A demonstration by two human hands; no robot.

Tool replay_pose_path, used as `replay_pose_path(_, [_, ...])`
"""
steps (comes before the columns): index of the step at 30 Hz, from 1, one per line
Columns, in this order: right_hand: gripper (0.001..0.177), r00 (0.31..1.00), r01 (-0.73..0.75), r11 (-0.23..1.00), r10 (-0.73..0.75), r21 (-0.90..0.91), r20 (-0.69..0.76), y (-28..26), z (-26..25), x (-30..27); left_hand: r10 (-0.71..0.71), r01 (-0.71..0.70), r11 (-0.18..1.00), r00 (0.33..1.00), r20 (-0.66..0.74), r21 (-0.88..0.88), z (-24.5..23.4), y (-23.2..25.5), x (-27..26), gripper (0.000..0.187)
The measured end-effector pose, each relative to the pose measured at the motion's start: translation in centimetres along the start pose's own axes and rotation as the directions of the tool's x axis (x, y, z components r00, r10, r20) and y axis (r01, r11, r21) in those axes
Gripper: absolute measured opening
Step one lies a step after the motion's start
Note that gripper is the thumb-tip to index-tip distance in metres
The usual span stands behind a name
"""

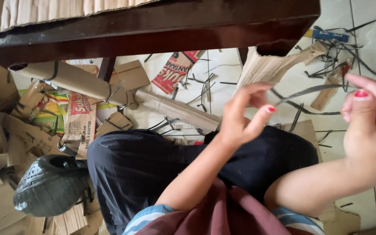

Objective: Wrapping furniture legs with cardboard and securing them with plastic ties for protection

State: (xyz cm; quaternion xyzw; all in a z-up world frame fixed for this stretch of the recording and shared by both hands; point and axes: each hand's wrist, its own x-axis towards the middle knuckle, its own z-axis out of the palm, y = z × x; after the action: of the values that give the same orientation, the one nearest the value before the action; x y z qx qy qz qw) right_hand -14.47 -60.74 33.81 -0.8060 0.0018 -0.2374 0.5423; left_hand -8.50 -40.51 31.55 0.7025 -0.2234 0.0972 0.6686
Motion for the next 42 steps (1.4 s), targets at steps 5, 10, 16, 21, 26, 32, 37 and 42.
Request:
replay_pose_path(5, [0.028, 0.996, 0.044, 0.997, -0.039, -0.066, 0.086, -3.4, 1.6, 1.2, -0.075, 0.078, 0.995, 0.996, 0.055, -0.06, 1.0, 1.9, 0.0, 0.053])
replay_pose_path(10, [0.02, 0.984, 0.099, 0.991, -0.083, -0.093, 0.158, -4.3, 2.6, 1.9, -0.034, 0.034, 0.999, 0.998, -0.047, -0.005, 0.1, 1.4, 0.6, 0.019])
replay_pose_path(16, [0.016, 0.982, 0.026, 0.998, -0.015, -0.053, 0.191, -2.2, 2.0, 2.3, -0.175, 0.14, 0.962, 0.975, -0.139, -0.235, -1.4, 1.8, 1.1, 0.013])
replay_pose_path(21, [0.017, 0.99, -0.027, 0.998, 0.034, 0.055, -0.134, 4.9, -0.6, -0.2, -0.063, 0.08, 0.995, 0.964, -0.257, 0.058, -1.7, 2.2, 1.8, 0.017])
replay_pose_path(26, [0.016, 0.795, -0.206, 0.954, 0.292, 0.216, -0.531, 15.6, -3.4, -0.9, 0.09, -0.005, 0.955, 0.958, -0.272, 0.298, 0.3, -1.2, 1.9, 0.05])
replay_pose_path(32, [0.006, 0.683, 0.07, 0.997, -0.023, 0.035, -0.73, 11.6, 0.7, 3.5, 0.153, -0.039, 0.953, 0.916, -0.37, 0.299, 2.4, -3.3, 2.7, 0.056])
replay_pose_path(37, [0.016, 0.725, 0.37, 0.9, -0.436, -0.232, -0.533, 7.7, 5.3, 6.3, 0.155, -0.038, 0.961, 0.895, -0.419, 0.273, 3.6, -4.8, 3.0, 0.055])
replay_pose_path(42, [0.014, 0.805, 0.22, 0.974, -0.149, 0.056, -0.574, 7.0, 8.4, 6.0, 0.21, -0.068, 0.948, 0.869, -0.448, 0.312, 4.4, -6.1, 3.7, 0.062])
